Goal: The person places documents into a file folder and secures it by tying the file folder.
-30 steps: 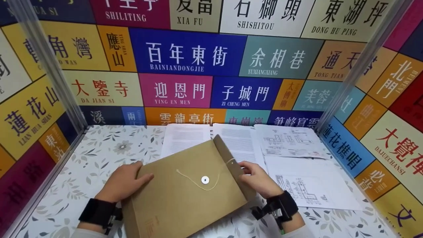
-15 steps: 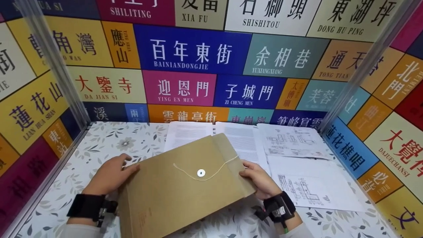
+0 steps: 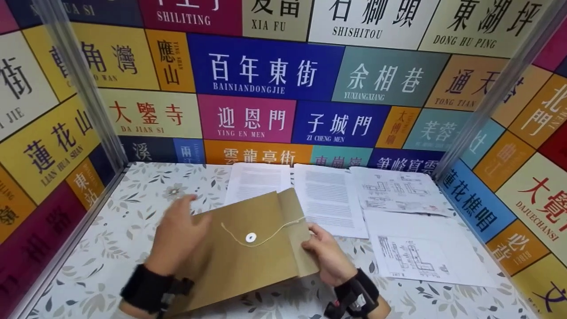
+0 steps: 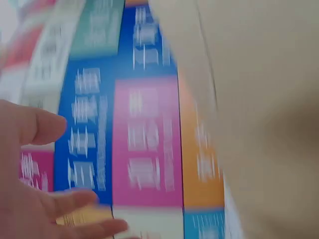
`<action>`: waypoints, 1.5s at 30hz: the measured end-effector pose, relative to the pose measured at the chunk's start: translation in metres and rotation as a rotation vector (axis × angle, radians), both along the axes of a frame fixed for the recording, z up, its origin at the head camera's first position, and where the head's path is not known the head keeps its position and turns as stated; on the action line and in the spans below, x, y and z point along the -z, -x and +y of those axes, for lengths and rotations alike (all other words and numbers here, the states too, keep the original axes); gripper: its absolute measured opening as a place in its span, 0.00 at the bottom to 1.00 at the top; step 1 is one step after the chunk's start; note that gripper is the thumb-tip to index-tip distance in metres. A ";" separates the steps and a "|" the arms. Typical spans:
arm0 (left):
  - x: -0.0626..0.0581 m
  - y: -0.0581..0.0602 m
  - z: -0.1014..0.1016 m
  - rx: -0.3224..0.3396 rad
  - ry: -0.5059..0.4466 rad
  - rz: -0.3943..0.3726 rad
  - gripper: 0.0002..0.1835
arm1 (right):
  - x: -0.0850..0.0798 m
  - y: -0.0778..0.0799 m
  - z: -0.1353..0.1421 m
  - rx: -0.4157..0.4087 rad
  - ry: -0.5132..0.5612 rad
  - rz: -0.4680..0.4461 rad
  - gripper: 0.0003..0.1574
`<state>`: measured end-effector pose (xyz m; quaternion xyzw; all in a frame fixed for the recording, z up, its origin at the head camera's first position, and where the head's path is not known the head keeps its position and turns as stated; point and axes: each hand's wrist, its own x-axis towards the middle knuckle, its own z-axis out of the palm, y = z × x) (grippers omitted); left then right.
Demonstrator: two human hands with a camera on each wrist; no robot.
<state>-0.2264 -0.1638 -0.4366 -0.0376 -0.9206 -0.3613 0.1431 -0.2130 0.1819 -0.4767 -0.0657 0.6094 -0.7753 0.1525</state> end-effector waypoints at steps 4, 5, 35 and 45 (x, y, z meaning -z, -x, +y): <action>0.004 -0.022 0.045 0.024 0.122 -0.211 0.47 | 0.010 -0.010 -0.023 0.035 0.030 -0.008 0.31; 0.007 -0.027 0.055 0.020 0.176 -0.255 0.50 | 0.013 -0.013 -0.029 0.041 0.046 -0.019 0.31; 0.065 -0.081 0.075 -0.072 0.436 -0.193 0.25 | 0.062 -0.032 -0.131 0.032 -0.015 -0.074 0.29; 0.077 -0.069 0.075 -0.252 0.640 0.402 0.14 | 0.059 -0.010 -0.139 0.157 -0.155 -0.048 0.30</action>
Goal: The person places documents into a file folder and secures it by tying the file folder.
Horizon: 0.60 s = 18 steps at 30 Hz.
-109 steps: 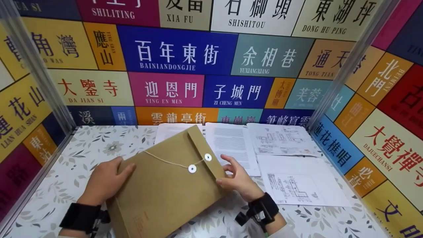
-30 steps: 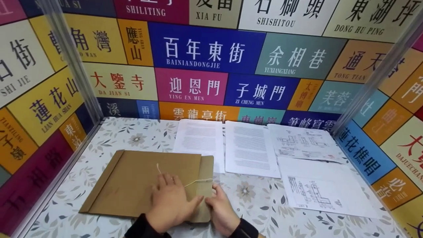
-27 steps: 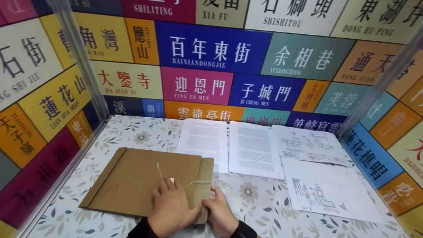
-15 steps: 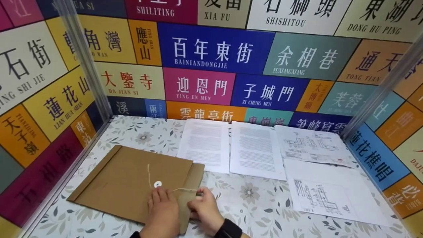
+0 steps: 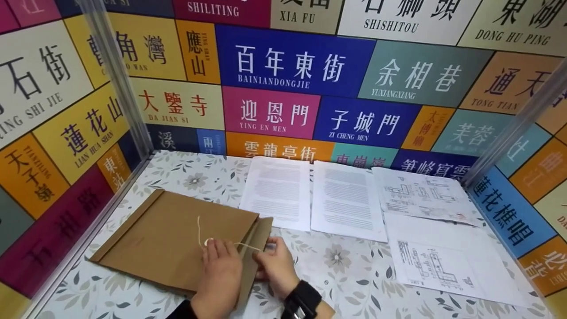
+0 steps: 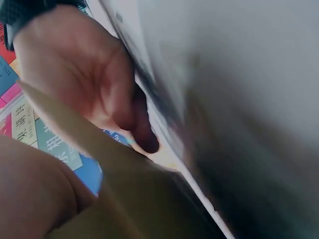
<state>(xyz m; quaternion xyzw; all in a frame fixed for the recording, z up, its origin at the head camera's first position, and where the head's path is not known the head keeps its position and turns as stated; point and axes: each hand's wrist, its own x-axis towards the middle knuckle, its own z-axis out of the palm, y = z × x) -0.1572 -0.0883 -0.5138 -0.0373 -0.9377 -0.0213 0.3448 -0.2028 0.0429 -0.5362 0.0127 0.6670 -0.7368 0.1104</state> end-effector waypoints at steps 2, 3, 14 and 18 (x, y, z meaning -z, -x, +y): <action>-0.004 0.006 -0.002 -0.025 0.025 0.077 0.14 | 0.000 0.007 -0.002 0.008 -0.077 0.053 0.30; -0.009 0.008 -0.003 -0.033 0.028 0.100 0.15 | 0.001 0.009 -0.002 0.003 -0.129 0.080 0.28; -0.078 0.009 -0.035 -0.007 -0.076 -0.194 0.21 | 0.003 0.013 -0.002 -0.036 -0.254 0.139 0.23; -0.078 0.010 -0.038 -0.004 -0.085 -0.445 0.39 | 0.001 0.017 0.002 -0.039 -0.222 0.132 0.26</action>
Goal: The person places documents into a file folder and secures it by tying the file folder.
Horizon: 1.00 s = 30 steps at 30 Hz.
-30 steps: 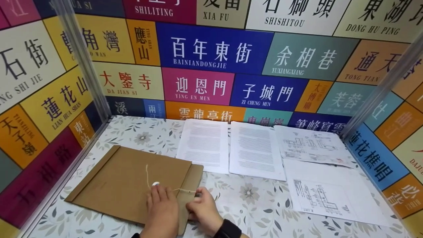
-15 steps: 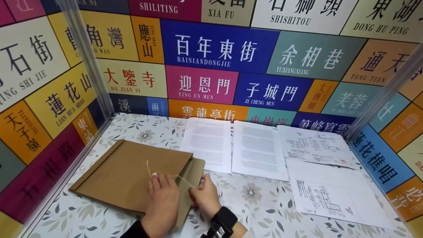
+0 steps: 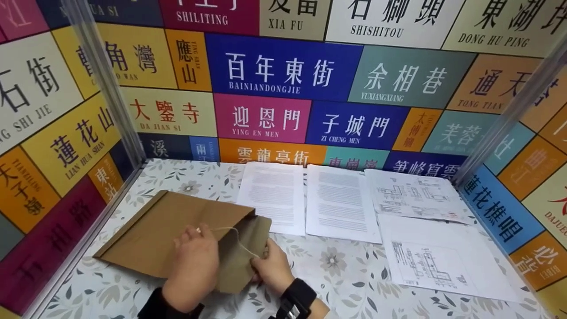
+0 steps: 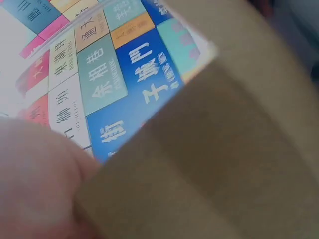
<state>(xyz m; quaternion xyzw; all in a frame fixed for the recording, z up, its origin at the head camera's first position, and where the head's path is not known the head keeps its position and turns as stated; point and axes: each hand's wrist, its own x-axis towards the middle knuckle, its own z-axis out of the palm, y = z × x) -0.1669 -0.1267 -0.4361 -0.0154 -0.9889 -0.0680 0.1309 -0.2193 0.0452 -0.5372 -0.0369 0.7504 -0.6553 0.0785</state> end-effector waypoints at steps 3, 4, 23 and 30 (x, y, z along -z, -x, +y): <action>0.010 -0.003 0.004 -0.012 -0.017 -0.080 0.42 | 0.001 0.001 0.002 -0.011 0.018 0.003 0.27; 0.013 -0.005 0.007 -0.018 -0.025 -0.089 0.41 | 0.001 0.002 0.003 -0.011 0.017 0.011 0.26; 0.017 -0.004 0.026 -0.063 0.091 0.506 0.15 | -0.002 0.005 0.011 -0.013 -0.094 0.041 0.23; 0.043 -0.004 0.039 -0.041 0.098 0.429 0.11 | -0.001 0.005 0.010 0.024 -0.229 0.120 0.20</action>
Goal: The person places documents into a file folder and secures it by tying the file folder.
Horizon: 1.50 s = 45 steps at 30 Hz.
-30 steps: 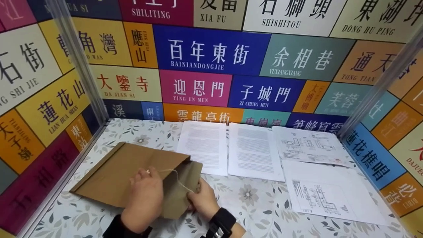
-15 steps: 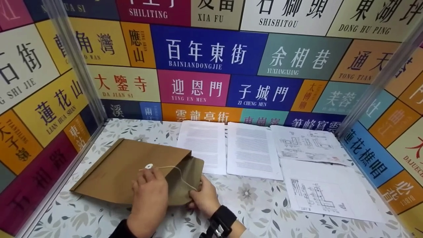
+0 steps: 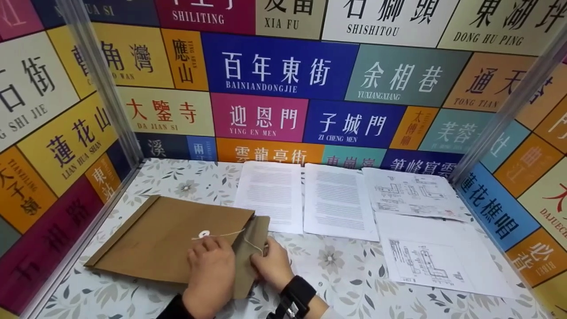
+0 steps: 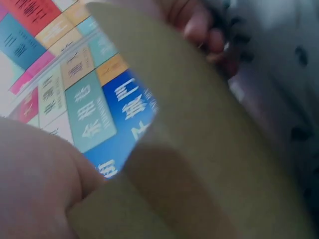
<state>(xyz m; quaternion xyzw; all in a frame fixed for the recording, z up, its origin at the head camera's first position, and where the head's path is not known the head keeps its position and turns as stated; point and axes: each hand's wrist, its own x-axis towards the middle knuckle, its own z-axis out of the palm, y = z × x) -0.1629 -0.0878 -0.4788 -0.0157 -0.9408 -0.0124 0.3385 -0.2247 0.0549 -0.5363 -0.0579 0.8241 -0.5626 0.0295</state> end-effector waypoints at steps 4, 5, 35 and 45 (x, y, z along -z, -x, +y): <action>0.005 -0.008 0.009 0.029 -0.023 -0.233 0.18 | 0.000 -0.004 0.006 -0.016 0.007 -0.033 0.18; 0.005 -0.009 0.011 0.034 -0.033 -0.321 0.22 | -0.001 -0.005 0.008 -0.031 0.020 -0.056 0.17; -0.003 0.005 0.114 0.343 0.089 -0.490 0.31 | -0.068 0.049 0.166 0.177 -0.180 -0.014 0.16; -0.005 0.030 0.201 0.364 0.134 -0.613 0.34 | -0.083 0.043 0.292 0.484 -0.225 0.017 0.28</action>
